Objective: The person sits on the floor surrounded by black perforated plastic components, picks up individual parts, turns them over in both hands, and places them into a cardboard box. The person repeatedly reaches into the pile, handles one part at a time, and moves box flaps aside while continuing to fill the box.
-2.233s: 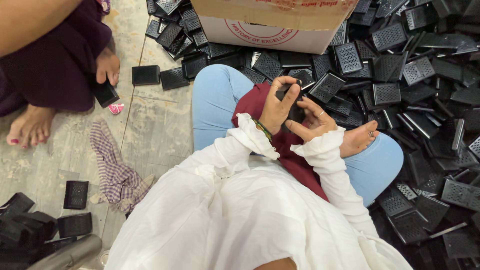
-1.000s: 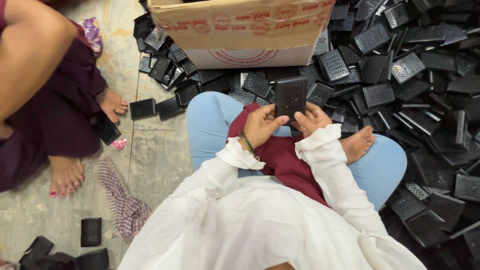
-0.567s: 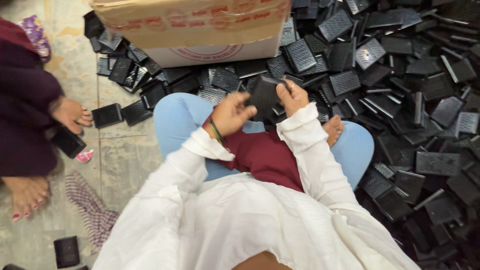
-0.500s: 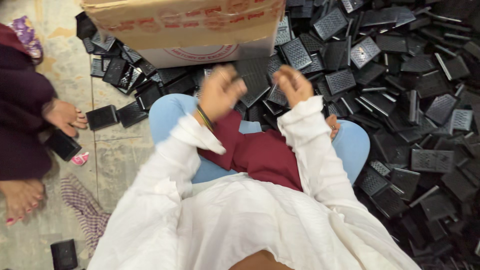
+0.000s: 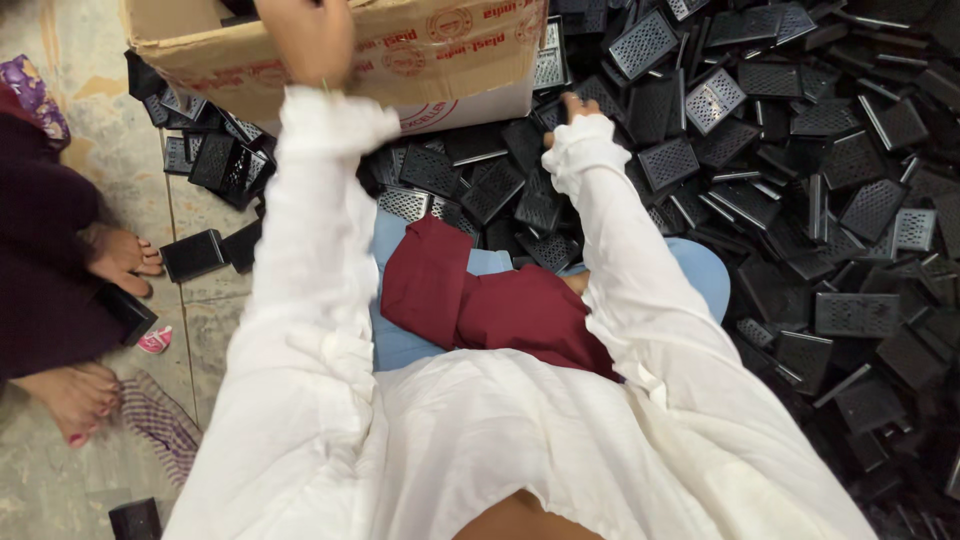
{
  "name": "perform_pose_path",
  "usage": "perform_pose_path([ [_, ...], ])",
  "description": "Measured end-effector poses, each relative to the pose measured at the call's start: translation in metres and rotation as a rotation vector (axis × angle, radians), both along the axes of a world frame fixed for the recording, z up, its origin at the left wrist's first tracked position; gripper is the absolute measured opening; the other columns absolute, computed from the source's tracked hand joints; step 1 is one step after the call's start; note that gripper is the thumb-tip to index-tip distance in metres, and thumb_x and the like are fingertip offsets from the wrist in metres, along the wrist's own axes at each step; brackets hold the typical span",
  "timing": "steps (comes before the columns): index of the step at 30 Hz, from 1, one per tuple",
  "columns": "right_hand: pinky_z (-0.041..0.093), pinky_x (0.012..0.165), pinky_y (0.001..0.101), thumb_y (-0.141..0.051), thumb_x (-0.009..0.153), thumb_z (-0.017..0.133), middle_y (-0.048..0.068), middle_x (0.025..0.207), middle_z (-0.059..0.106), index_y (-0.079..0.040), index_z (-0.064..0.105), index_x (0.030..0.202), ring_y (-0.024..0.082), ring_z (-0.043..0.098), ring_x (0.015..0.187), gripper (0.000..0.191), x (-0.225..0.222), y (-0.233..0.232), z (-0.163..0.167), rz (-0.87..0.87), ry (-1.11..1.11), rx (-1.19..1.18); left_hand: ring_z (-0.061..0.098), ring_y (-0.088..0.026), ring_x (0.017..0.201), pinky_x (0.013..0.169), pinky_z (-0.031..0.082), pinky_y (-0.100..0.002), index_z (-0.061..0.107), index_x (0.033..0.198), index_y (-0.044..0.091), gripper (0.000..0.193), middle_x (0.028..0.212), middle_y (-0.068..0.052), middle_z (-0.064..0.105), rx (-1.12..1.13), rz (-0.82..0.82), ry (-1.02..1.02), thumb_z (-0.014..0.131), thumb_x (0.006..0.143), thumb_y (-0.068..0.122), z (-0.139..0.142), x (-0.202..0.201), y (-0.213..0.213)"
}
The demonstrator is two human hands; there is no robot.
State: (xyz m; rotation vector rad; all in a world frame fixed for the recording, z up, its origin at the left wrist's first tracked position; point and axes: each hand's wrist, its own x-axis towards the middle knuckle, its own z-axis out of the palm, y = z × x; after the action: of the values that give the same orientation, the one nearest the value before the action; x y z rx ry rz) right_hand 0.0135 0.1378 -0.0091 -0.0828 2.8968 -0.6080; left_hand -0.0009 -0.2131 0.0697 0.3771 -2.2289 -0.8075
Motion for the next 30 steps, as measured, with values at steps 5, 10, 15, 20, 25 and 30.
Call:
perform_pose_path([
  [5,0.053,0.099,0.0448,-0.027,0.078,0.09,0.022,0.125,0.066,-0.008,0.054,0.138,0.041,0.064,0.116,0.072,0.044,0.019,-0.016,0.025,0.341,-0.423,0.065,-0.018,0.096,0.09,0.056,-0.036,0.057,0.125,0.003,0.034,0.106,-0.008,0.062,0.783,-0.661,0.083,0.074,0.096,0.011,-0.075,0.088,0.114],
  [10,0.053,0.1,0.0376,-0.028,0.074,0.093,0.019,0.122,0.069,-0.003,0.056,0.133,0.028,0.068,0.113,0.074,0.089,-0.003,-0.013,0.099,0.263,-0.653,0.058,-0.016,0.123,0.107,0.048,-0.033,0.04,0.15,0.005,0.069,0.132,-0.008,0.061,1.314,-0.947,-0.215,0.069,0.099,0.041,-0.137,0.087,0.186],
  [15,0.053,0.103,0.0314,-0.019,0.089,0.084,0.015,0.124,0.068,0.002,0.055,0.133,0.018,0.066,0.117,0.056,0.1,-0.009,-0.016,0.093,0.125,-1.041,0.062,-0.017,0.107,0.097,0.052,-0.031,0.057,0.143,-0.002,0.074,0.118,-0.011,0.067,1.437,-0.903,-0.264,0.053,0.103,0.061,-0.119,0.069,0.184],
  [20,0.055,0.089,0.0307,-0.017,0.101,0.068,0.012,0.109,0.075,0.002,0.067,0.129,0.017,0.069,0.098,0.033,0.09,0.012,-0.015,-0.058,0.066,-1.106,0.066,-0.018,0.093,0.083,0.056,-0.033,0.059,0.136,-0.002,0.082,0.107,-0.011,0.071,1.574,-0.642,-0.314,0.042,0.097,0.068,-0.112,0.058,0.155],
  [25,0.056,0.085,0.0353,-0.009,0.101,0.071,0.019,0.106,0.074,0.001,0.068,0.127,0.024,0.073,0.096,0.028,0.099,0.037,0.005,-0.023,0.548,-0.48,0.067,-0.017,0.096,0.088,0.055,-0.033,0.059,0.137,-0.001,0.087,0.109,-0.009,0.07,0.964,-0.546,-0.128,0.045,0.097,0.074,-0.118,0.053,0.139],
  [30,0.058,0.084,0.0285,-0.002,0.096,0.066,0.01,0.105,0.072,-0.007,0.051,0.13,0.014,0.071,0.093,0.038,0.104,0.022,0.013,-0.161,0.158,-1.386,0.066,-0.021,0.094,0.085,0.056,-0.037,0.062,0.136,-0.001,0.089,0.106,-0.011,0.07,1.421,-0.633,-0.23,0.042,0.095,0.076,-0.09,0.072,0.141],
])
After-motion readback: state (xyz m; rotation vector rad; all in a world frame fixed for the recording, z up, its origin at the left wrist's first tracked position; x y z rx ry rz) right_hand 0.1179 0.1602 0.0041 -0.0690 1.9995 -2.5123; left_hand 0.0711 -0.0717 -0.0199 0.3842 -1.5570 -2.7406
